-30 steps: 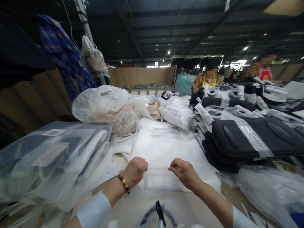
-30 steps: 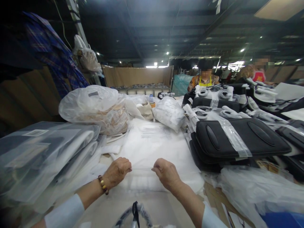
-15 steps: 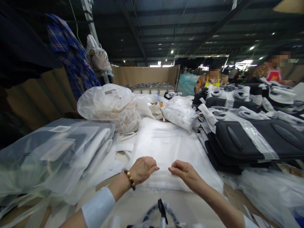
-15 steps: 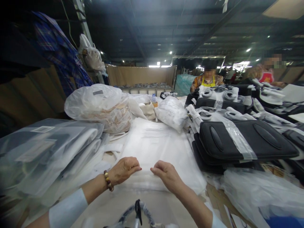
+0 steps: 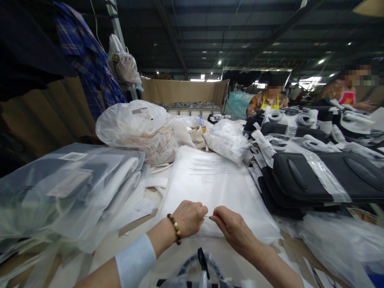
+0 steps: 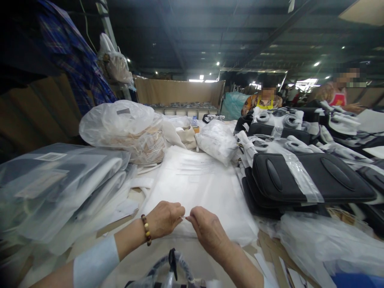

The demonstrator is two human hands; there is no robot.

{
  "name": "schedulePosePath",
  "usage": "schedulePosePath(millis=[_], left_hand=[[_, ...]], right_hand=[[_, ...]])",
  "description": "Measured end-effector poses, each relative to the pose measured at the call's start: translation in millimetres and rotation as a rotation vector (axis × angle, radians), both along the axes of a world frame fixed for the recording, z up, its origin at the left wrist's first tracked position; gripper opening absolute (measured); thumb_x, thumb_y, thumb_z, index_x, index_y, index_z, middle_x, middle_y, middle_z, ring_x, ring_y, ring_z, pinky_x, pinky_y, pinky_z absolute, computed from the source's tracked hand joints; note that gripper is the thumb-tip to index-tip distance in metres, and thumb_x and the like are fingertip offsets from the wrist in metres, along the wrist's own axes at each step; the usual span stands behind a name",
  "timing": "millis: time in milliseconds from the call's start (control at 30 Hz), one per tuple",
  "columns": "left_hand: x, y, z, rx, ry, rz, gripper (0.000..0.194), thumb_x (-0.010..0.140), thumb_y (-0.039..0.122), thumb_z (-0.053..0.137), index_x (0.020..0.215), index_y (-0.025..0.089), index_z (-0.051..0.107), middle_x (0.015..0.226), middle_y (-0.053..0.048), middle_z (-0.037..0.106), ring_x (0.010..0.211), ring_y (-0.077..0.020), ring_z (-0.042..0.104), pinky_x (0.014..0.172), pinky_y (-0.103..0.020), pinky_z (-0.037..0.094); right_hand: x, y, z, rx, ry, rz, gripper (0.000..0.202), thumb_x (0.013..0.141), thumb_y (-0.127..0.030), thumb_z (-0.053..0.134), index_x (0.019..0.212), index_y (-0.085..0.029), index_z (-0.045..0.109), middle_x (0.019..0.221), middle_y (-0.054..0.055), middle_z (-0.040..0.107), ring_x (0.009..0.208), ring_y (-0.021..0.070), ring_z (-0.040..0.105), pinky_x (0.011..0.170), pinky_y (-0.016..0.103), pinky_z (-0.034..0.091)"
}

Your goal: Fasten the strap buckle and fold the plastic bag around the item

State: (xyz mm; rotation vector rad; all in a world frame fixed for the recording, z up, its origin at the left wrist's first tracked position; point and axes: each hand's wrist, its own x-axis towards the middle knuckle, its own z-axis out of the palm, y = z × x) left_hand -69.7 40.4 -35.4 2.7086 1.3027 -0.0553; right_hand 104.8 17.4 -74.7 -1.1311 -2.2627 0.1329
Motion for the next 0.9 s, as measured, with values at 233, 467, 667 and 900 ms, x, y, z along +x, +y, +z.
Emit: schedulePosePath(millis=[233, 467, 667, 900], left_hand=[[-42.0, 0.3, -6.1, 0.067, 0.142, 0.164, 0.027, 0.075, -0.001, 0.037, 0.083, 0.014, 0.058, 0.081, -0.012, 0.064, 0.076, -0.0253, 0.063, 0.064, -0.034, 0.048], [-92.3, -32.0, -2.7, 0.12, 0.119, 0.373, 0.031, 0.076, -0.002, 0.032, 0.082, 0.014, 0.057, 0.08, -0.011, 0.062, 0.08, -0.0245, 0.06, 0.072, -0.035, 0.047], [-141.9, -63.8, -16.5, 0.115, -0.09, 0.66, 0.032, 0.078, 0.001, 0.027, 0.076, 0.014, 0.056, 0.084, -0.013, 0.061, 0.081, -0.0266, 0.058, 0.072, -0.037, 0.044], [-143.1, -86.8, -40.3, -0.132, -0.789, 1.063, 0.014, 0.078, 0.026, 0.046, 0.078, 0.018, 0.058, 0.07, 0.001, 0.063, 0.058, -0.0137, 0.056, 0.048, -0.021, 0.04]], right_hand=[[8.7, -15.6, 5.2, 0.223, -0.265, 0.096, 0.023, 0.095, -0.024, 0.032, 0.076, -0.021, 0.046, 0.06, -0.001, 0.052, 0.051, 0.0148, 0.047, 0.048, 0.027, 0.03], [29.5, -30.8, -9.0, 0.265, -0.43, -0.062, 0.031, 0.073, 0.008, 0.034, 0.076, -0.017, 0.052, 0.063, 0.004, 0.055, 0.051, 0.0163, 0.051, 0.049, 0.027, 0.035], [69.3, -47.1, -25.9, 0.293, -0.446, -0.247, 0.023, 0.077, -0.004, 0.038, 0.074, -0.017, 0.057, 0.064, 0.008, 0.058, 0.051, 0.0216, 0.055, 0.047, 0.031, 0.039], [62.6, -73.9, -31.4, -0.579, 0.695, -0.659, 0.024, 0.066, -0.038, 0.059, 0.085, -0.023, 0.058, 0.072, 0.002, 0.063, 0.043, 0.0129, 0.051, 0.039, 0.026, 0.04]])
